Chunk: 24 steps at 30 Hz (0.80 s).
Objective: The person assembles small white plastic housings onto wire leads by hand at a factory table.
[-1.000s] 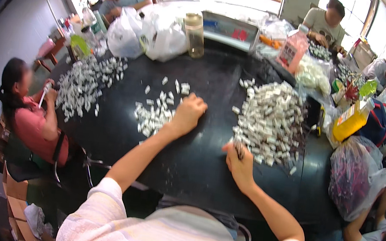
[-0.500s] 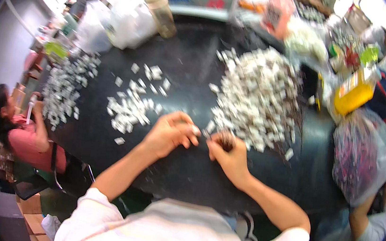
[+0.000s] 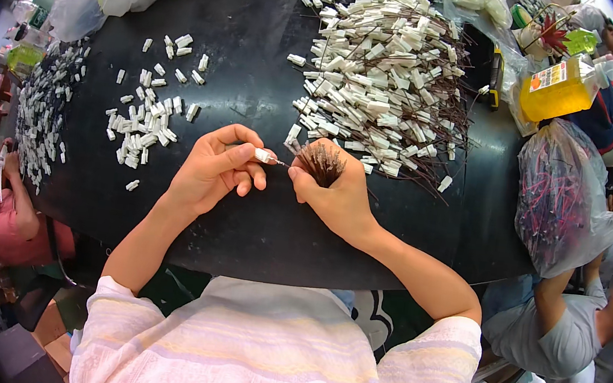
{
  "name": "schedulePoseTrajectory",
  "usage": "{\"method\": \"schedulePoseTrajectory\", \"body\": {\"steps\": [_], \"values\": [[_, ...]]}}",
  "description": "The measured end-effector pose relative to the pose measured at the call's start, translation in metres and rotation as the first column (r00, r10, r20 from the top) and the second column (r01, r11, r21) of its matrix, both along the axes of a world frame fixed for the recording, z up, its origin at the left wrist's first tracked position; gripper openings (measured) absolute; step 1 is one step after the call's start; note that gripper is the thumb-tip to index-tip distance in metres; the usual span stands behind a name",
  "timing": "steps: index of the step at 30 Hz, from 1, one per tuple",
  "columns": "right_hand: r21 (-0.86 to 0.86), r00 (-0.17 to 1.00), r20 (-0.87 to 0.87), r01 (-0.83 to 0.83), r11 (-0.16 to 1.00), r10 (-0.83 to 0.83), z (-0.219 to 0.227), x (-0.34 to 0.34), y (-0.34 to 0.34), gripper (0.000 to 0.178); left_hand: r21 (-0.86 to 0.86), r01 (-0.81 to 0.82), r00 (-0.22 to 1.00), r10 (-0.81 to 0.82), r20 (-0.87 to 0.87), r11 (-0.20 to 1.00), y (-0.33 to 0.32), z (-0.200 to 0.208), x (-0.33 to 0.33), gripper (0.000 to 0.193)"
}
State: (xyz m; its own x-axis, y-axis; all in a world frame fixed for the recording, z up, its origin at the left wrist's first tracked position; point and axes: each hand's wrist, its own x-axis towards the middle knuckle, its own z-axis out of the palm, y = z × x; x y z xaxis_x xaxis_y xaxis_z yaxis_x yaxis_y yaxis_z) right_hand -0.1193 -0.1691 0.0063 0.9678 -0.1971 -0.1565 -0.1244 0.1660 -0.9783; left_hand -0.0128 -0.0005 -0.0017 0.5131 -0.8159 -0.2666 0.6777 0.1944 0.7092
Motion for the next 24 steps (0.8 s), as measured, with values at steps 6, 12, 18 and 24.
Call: {"method": "schedulePoseTrajectory", "body": {"steps": [6,12,18,24], "values": [[-0.027,0.999,-0.019,0.048,0.998,-0.048,-0.004,0.001,0.002,0.007,0.074,-0.005,0.995,-0.002,0.105,0.997,-0.004,0.005,-0.004,0.014],[-0.160,0.998,0.002,0.058,0.985,-0.058,-0.005,-0.001,0.004,0.004,0.107,0.009,0.964,-0.037,0.263,0.994,-0.008,0.007,-0.012,0.009],[-0.122,1.000,-0.003,-0.005,0.993,0.005,-0.006,0.003,0.004,0.004,0.276,0.053,0.893,-0.169,0.418,0.960,-0.003,0.016,-0.003,0.010],[-0.025,1.000,-0.018,-0.020,0.999,0.019,0.006,0.004,0.000,0.008,0.033,-0.872,-0.259,-0.518,0.815,0.488,0.018,0.017,0.035,0.014]]}}
